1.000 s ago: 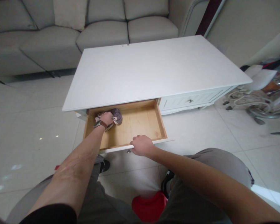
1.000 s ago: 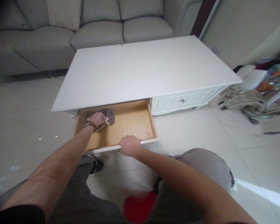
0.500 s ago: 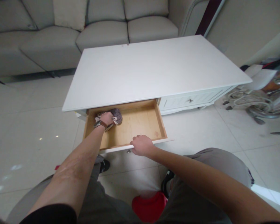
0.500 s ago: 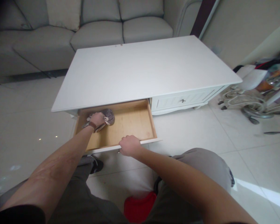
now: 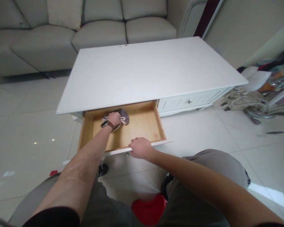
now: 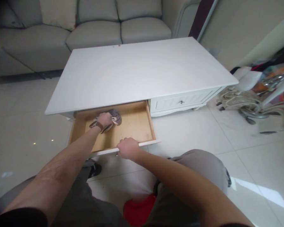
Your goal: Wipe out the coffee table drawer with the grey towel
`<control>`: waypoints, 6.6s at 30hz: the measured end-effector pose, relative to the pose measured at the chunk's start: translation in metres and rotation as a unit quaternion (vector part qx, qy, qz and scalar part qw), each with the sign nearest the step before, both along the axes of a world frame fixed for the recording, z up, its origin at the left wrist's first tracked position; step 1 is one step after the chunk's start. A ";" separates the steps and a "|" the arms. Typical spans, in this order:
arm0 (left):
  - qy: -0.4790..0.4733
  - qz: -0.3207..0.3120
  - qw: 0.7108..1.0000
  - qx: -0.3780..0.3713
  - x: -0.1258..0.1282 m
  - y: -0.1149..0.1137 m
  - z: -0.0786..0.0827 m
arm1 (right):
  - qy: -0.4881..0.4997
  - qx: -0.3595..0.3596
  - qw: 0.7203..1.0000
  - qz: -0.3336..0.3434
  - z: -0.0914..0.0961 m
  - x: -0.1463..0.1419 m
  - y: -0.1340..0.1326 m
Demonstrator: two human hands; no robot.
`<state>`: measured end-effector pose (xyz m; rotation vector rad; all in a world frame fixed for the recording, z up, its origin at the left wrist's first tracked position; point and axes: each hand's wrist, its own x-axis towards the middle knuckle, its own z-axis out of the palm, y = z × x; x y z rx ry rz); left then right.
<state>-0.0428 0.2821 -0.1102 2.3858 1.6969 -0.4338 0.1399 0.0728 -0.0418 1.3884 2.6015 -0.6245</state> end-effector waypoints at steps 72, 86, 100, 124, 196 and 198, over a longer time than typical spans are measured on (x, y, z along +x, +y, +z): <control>-0.076 -0.214 0.973 0.046 0.157 -0.046 -0.017 | 0.024 -0.011 1.000 0.000 0.004 0.002 0.002; -0.063 -0.256 0.964 0.029 0.161 -0.049 -0.008 | 0.040 -0.021 0.999 0.014 0.001 0.000 -0.003; -0.107 -0.477 0.873 -0.010 0.163 -0.086 -0.004 | 0.040 -0.040 0.998 0.025 0.003 -0.003 0.000; -0.063 -0.454 0.888 -0.018 0.135 -0.110 -0.014 | -0.021 -0.065 0.998 -0.007 0.013 -0.005 0.000; 0.001 -0.054 0.996 -0.075 -0.117 -0.011 0.013 | -0.054 -0.056 0.997 -0.002 0.008 0.004 0.018; -0.022 -0.076 0.995 -0.067 -0.117 -0.015 0.018 | -0.052 -0.056 0.997 0.002 0.008 0.005 0.016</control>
